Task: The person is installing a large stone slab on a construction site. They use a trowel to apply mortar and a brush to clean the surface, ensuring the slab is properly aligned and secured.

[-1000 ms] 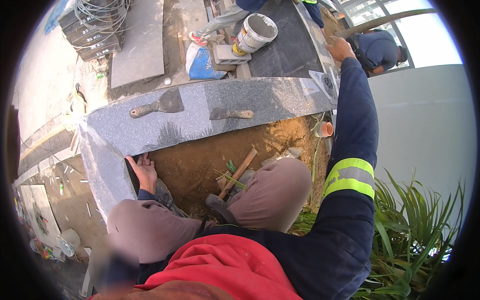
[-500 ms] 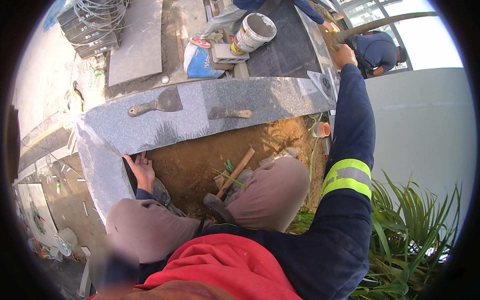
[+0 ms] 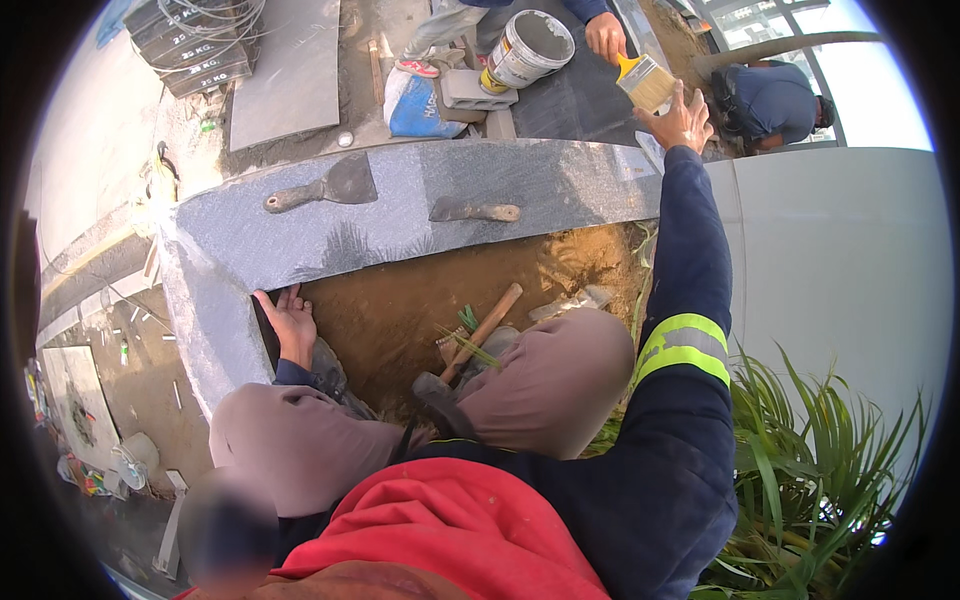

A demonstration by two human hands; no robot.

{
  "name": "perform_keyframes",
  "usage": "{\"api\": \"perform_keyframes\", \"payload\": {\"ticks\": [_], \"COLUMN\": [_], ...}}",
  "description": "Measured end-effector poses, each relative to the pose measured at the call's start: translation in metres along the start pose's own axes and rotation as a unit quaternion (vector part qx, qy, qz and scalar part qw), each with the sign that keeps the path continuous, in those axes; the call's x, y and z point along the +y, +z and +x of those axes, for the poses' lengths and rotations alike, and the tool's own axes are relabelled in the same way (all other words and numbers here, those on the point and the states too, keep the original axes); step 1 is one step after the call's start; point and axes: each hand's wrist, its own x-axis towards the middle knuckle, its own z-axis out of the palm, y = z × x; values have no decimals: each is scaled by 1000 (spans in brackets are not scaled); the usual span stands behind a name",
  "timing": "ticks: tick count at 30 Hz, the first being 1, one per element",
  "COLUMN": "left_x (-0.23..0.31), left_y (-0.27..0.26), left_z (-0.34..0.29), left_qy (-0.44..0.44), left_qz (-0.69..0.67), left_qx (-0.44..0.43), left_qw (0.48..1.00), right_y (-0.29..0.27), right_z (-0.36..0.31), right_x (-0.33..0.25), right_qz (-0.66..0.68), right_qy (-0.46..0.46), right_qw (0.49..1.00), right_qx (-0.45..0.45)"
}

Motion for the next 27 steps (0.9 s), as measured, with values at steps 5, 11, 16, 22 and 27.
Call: {"api": "perform_keyframes", "payload": {"ticks": [5,11,16,22,27], "left_x": [3,8,9,5,-16], "left_y": [9,4,13,3,2], "left_z": [-8,-10,-22,-16,2], "left_qy": [4,27,38,29,53], "left_qz": [-1,-2,7,-43,-38], "left_qx": [13,-6,14,45,50], "left_qw": [1000,1000,999,998,997], "right_y": [-8,-35,-169,-236,-238], "right_z": [44,22,-57,-153,-285], "right_x": [-40,-77,-142,-323,-481], "right_qz": [175,255,296,474,434], "right_qy": [-115,-230,-357,-544,-649], "right_qw": [978,938,870,608,419], "right_qx": [-6,-49,-167,-332,-463]}}
